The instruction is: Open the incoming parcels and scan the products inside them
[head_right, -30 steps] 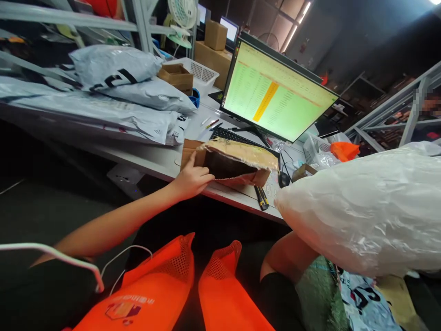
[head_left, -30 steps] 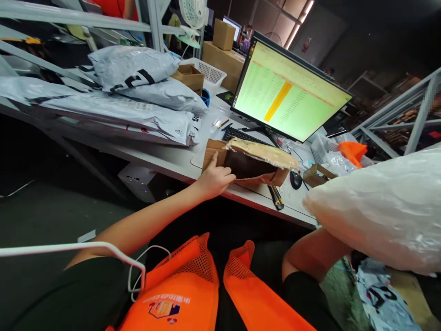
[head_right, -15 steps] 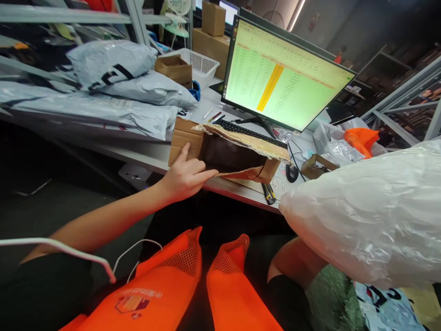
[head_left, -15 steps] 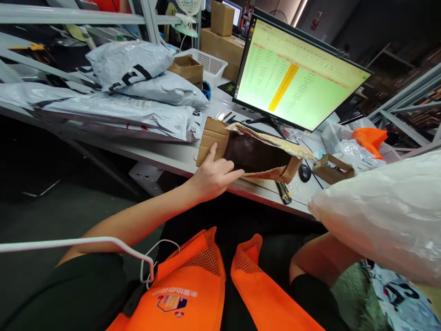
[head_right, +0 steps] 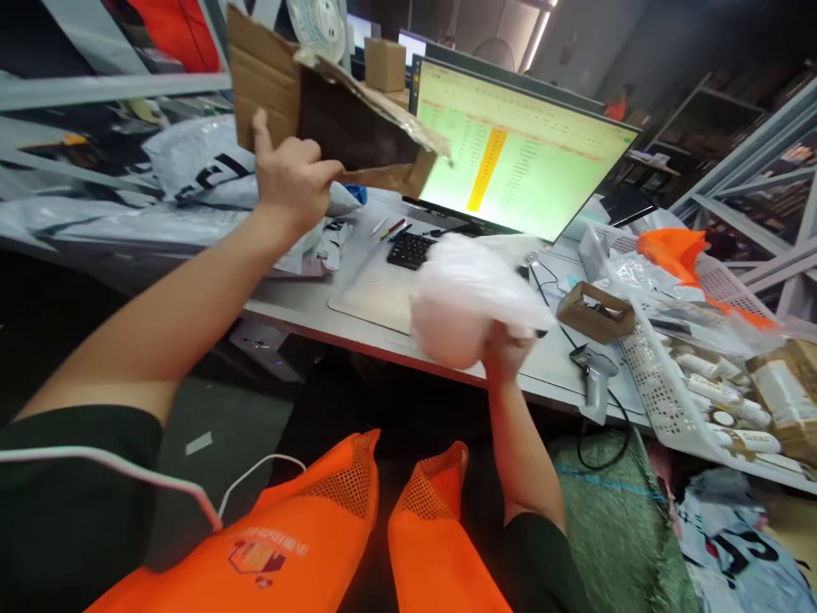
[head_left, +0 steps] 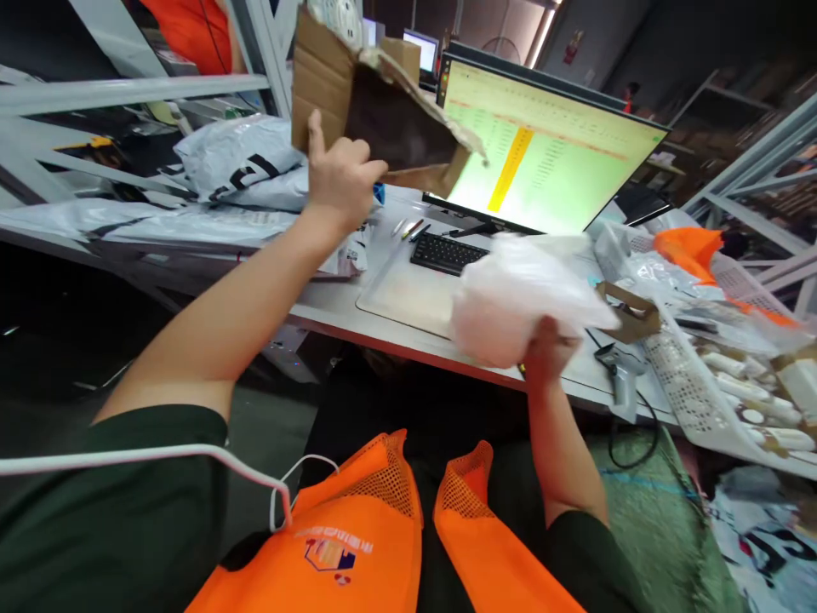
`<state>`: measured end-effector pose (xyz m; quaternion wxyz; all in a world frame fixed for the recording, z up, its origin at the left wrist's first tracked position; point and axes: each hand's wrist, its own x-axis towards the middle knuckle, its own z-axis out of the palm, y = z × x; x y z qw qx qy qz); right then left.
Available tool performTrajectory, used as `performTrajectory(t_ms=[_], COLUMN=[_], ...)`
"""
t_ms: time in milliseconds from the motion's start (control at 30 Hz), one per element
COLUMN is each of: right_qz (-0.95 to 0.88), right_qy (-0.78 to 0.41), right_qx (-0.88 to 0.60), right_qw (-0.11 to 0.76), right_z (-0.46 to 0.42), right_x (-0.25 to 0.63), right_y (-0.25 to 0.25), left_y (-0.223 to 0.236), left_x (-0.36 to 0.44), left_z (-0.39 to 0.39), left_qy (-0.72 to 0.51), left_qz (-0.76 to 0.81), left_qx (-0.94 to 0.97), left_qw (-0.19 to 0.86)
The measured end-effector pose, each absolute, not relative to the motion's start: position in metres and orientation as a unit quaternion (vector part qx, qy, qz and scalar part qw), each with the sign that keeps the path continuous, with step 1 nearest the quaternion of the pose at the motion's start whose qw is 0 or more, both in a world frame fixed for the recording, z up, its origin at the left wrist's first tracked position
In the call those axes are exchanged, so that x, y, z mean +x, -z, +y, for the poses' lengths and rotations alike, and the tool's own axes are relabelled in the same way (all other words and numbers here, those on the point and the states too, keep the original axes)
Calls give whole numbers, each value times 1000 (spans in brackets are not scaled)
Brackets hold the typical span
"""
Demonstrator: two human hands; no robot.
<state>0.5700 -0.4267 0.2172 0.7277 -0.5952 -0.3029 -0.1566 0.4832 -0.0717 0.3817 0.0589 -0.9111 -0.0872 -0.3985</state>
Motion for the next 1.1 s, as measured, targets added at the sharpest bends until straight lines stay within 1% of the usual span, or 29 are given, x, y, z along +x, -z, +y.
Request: performTrajectory(t_ms=[33,100,233,300,333,400,500,600,667,700,767,833,933,1000,1100], right_qz=[-310,-356,-460,-476,-479,-483,-493,-488,-437,-401,-340,-312,-281,-268,-288], right_qy=[186,219,163,136,130,129,106,49,5,-14,-43,-50,-27,-15,11], right_qx=[-611,-657,-755,-785,-794,-797,-788,-761,-754,-760,-782,-806,-847,-881,-921], right_qw=[704,628,439,371,352,338,352,426,490,511,521,501,450,390,263], right_z=[-422,-410,-390,-388,-388,-393,-403,-408,-406,-404,-401,-400,-403,-404,-401], right_x=[572,574,566,555,550,538,527,523,524,525,525,524,520,518,515], right_y=[-214,-210,-207,-200,-195,-185,-179,-188,-198,-203,-210,-215,-218,-218,-217], left_y=[-378,-366,-339,-331,-328,-324,-317,-306,-297,-292,-286,-282,-280,-276,-265], left_x=[490,498,501,496,493,482,465,453,451,451,451,451,454,458,464], left_z=[-58,-35,-16,-20,-26,-44,-87,-138,-167,-178,-193,-201,-208,-214,-219], left_qy=[400,386,332,309,293,262,240,228,167,120,34,-6,-6,5,45], left_qz=[-90,-101,-109,-121,-126,-133,-92,21,72,78,73,69,68,56,37], left_qx=[-909,-913,-933,-941,-946,-954,-966,-971,-976,-982,-991,-995,-997,-998,-998], left_qw=[69,86,83,65,57,51,24,-75,-119,-122,-104,-73,-37,-21,17])
